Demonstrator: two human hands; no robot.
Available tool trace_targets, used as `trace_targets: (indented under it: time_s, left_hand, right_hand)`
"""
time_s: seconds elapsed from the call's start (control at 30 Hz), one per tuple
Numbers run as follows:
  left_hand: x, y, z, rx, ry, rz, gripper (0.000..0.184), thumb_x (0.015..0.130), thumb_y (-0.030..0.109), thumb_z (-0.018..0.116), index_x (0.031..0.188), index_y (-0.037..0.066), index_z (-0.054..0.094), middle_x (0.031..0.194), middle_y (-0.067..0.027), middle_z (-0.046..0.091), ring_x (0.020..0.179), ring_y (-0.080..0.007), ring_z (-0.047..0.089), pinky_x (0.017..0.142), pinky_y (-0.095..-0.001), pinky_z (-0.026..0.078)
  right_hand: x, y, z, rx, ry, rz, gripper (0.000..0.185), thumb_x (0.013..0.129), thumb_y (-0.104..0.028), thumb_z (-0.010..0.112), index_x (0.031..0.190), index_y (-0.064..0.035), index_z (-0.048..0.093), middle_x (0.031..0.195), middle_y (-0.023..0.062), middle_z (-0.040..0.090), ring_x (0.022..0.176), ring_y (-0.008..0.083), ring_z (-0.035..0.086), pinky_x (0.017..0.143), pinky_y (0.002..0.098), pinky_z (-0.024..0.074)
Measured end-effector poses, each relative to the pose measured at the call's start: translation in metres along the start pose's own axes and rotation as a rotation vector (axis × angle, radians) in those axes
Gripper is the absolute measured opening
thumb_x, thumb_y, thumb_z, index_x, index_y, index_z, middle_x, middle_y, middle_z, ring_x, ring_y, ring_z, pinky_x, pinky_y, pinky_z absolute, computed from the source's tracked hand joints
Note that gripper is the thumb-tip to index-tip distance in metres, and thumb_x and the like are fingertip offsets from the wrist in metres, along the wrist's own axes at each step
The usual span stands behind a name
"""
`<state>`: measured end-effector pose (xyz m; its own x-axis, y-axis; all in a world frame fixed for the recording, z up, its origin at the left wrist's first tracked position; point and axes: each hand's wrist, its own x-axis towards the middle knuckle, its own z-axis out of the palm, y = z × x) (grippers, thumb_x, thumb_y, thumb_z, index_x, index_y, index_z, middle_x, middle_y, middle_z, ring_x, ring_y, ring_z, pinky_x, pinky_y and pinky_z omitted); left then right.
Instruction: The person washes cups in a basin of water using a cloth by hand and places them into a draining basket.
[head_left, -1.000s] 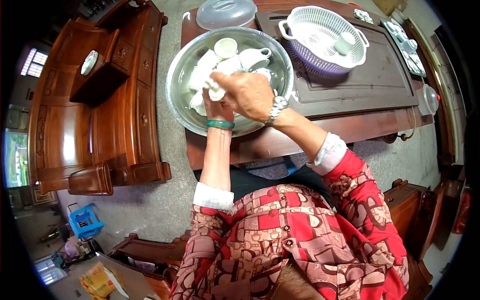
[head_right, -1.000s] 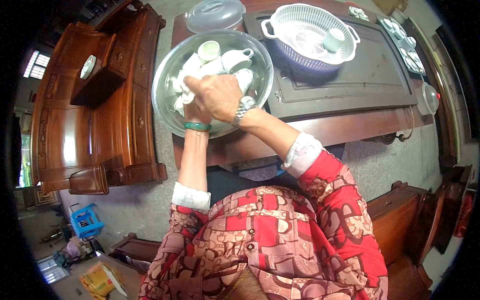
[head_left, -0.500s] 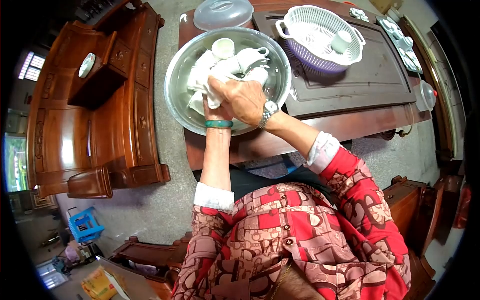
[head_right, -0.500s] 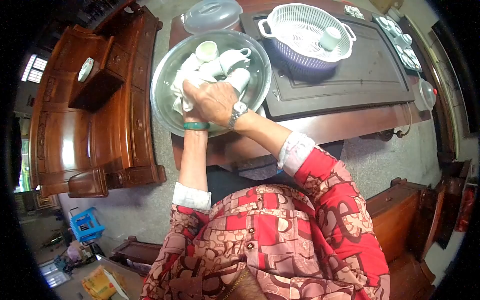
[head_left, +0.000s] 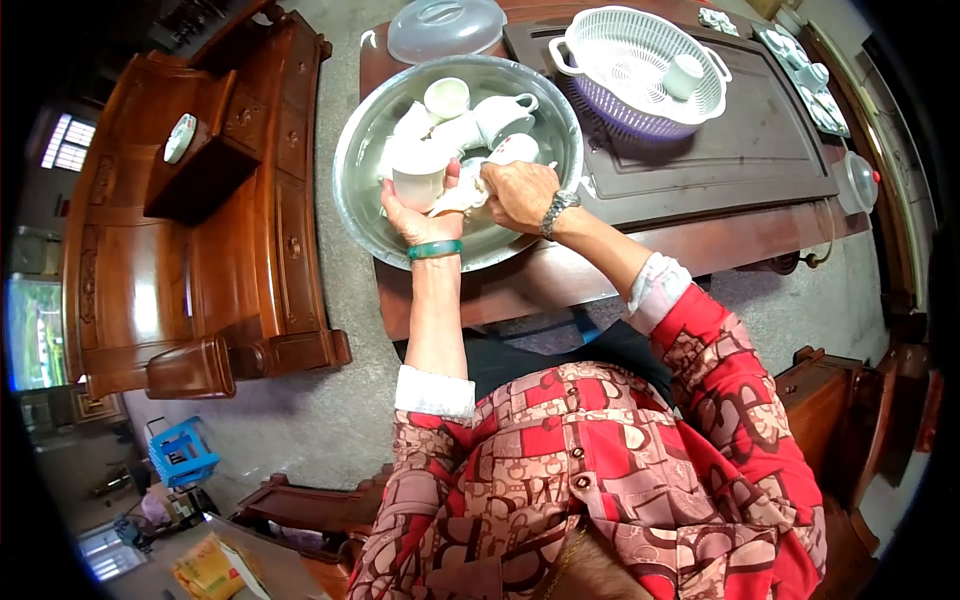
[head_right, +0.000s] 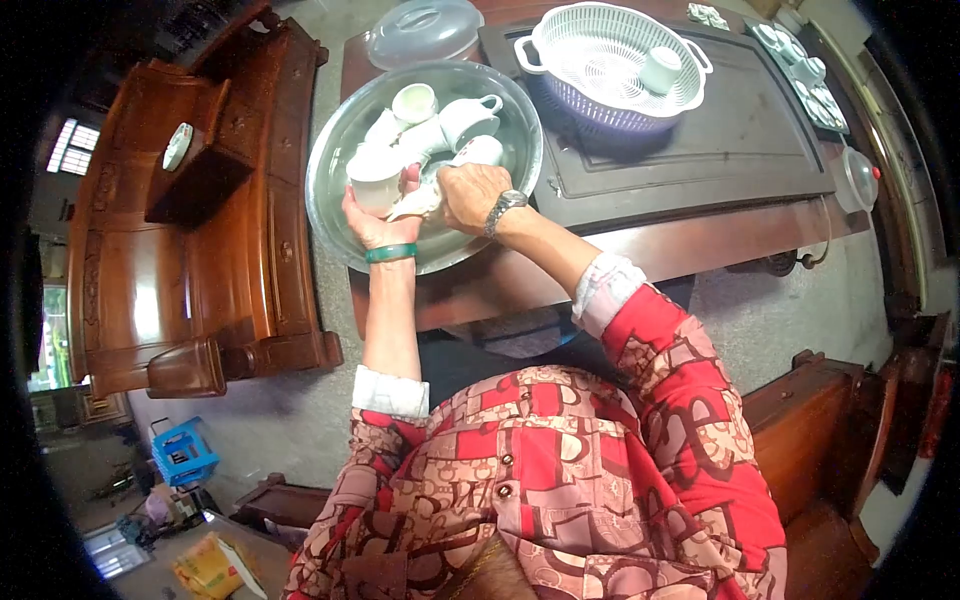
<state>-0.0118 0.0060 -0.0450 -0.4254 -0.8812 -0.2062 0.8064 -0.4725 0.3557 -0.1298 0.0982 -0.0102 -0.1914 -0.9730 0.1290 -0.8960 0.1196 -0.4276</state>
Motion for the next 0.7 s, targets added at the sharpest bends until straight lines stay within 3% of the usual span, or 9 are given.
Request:
trace_targets:
  time_s: [0.07, 0.13, 0.17, 0.2, 0.27, 0.33, 0.4, 0.47, 0.7]
  left_hand:
    - [0.001, 0.0, 0.001, 0.011, -0.019, -0.003, 0.054, 0.079, 0.048, 0.045, 0.118, 0.011, 0.047, 0.113, -0.0101, 0.053, 0.1, -0.0316, 0.051, 0.077, -0.0486, 0.046]
    - [0.0, 0.001, -0.002, 0.04, -0.01, -0.034, 0.057, 0.078, 0.052, 0.045, 0.119, 0.012, 0.047, 0.114, -0.0098, 0.053, 0.101, -0.0313, 0.051, 0.078, -0.049, 0.045]
    - [-0.001, 0.001, -0.005, 0.068, 0.001, -0.064, 0.061, 0.077, 0.056, 0.044, 0.119, 0.012, 0.047, 0.114, -0.0096, 0.053, 0.102, -0.031, 0.05, 0.079, -0.0494, 0.044]
    - [-0.006, 0.002, 0.0, 0.068, 0.001, -0.064, 0.061, 0.077, 0.056, 0.044, 0.119, 0.012, 0.047, 0.114, -0.0096, 0.053, 0.102, -0.031, 0.05, 0.079, -0.0494, 0.044]
    - [-0.016, 0.002, 0.012, 0.151, 0.135, -0.076, 0.069, 0.074, 0.065, 0.044, 0.121, 0.015, 0.046, 0.114, -0.0087, 0.053, 0.102, -0.0308, 0.05, 0.083, -0.0499, 0.042]
    - [-0.018, -0.001, 0.017, 0.19, 0.113, -0.001, 0.07, 0.076, 0.065, 0.042, 0.124, 0.015, 0.044, 0.116, -0.0082, 0.052, 0.105, -0.0292, 0.049, 0.088, -0.0474, 0.04]
    - [-0.014, -0.002, 0.013, 0.262, 0.003, 0.088, 0.068, 0.082, 0.06, 0.039, 0.128, 0.01, 0.041, 0.118, -0.0086, 0.051, 0.108, -0.0271, 0.049, 0.091, -0.043, 0.041]
    - [-0.001, 0.001, -0.003, 0.265, -0.128, 0.04, 0.068, 0.084, 0.056, 0.04, 0.127, 0.004, 0.04, 0.119, -0.0088, 0.051, 0.107, -0.0257, 0.051, 0.091, -0.0389, 0.042]
    - [-0.011, 0.003, 0.015, 0.117, 0.11, -0.109, 0.057, 0.08, 0.053, 0.047, 0.119, 0.012, 0.049, 0.111, -0.004, 0.055, 0.1, -0.0232, 0.053, 0.083, -0.0385, 0.044]
  right_hand:
    - [0.005, 0.006, 0.013, 0.03, 0.01, 0.021, 0.015, 0.072, -0.014, 0.051, 0.079, -0.002, 0.057, 0.068, 0.0221, 0.06, 0.067, 0.0385, 0.059, 0.061, 0.045, 0.0471]
    - [0.011, 0.011, 0.019, 0.267, 0.17, 0.177, 0.021, 0.074, -0.016, 0.051, 0.086, -0.0006, 0.059, 0.07, 0.0222, 0.06, 0.065, 0.035, 0.061, 0.061, 0.0414, 0.0482]
    - [0.014, 0.017, 0.019, 0.449, 0.152, 0.27, 0.028, 0.076, -0.02, 0.051, 0.095, -0.0003, 0.059, 0.072, 0.0205, 0.061, 0.063, 0.028, 0.061, 0.062, 0.0363, 0.049]
    - [0.012, 0.011, 0.005, 0.571, 0.201, 0.24, 0.027, 0.076, -0.021, 0.047, 0.091, 0.0, 0.056, 0.078, 0.0263, 0.06, 0.077, 0.0425, 0.058, 0.071, 0.0446, 0.0473]
    - [0.011, 0.005, 0.006, 0.69, 0.33, 0.154, 0.026, 0.076, -0.017, 0.048, 0.094, 0.0003, 0.055, 0.077, 0.0256, 0.06, 0.075, 0.0412, 0.059, 0.067, 0.0426, 0.048]
    - [-0.006, -0.038, -0.029, 1.037, 0.27, 0.162, 0.027, 0.075, -0.012, 0.05, 0.099, 0.0002, 0.053, 0.075, 0.0256, 0.06, 0.072, 0.0399, 0.06, 0.064, 0.0418, 0.0481]
    - [-0.002, -0.039, 0.001, 0.856, 0.338, 0.004, 0.028, 0.075, -0.018, 0.055, 0.1, -0.0045, 0.054, 0.072, 0.0265, 0.059, 0.069, 0.0396, 0.061, 0.065, 0.0439, 0.0477]
    - [-0.001, -0.044, 0.003, 0.57, 0.315, 0.016, 0.027, 0.073, -0.019, 0.057, 0.097, -0.0061, 0.052, 0.07, 0.0256, 0.059, 0.069, 0.0407, 0.06, 0.065, 0.047, 0.0463]
    - [0.025, -0.011, 0.0, 0.309, 0.249, 0.186, 0.027, 0.068, -0.016, 0.055, 0.09, -0.0003, 0.052, 0.071, 0.025, 0.06, 0.072, 0.042, 0.059, 0.068, 0.0491, 0.0463]
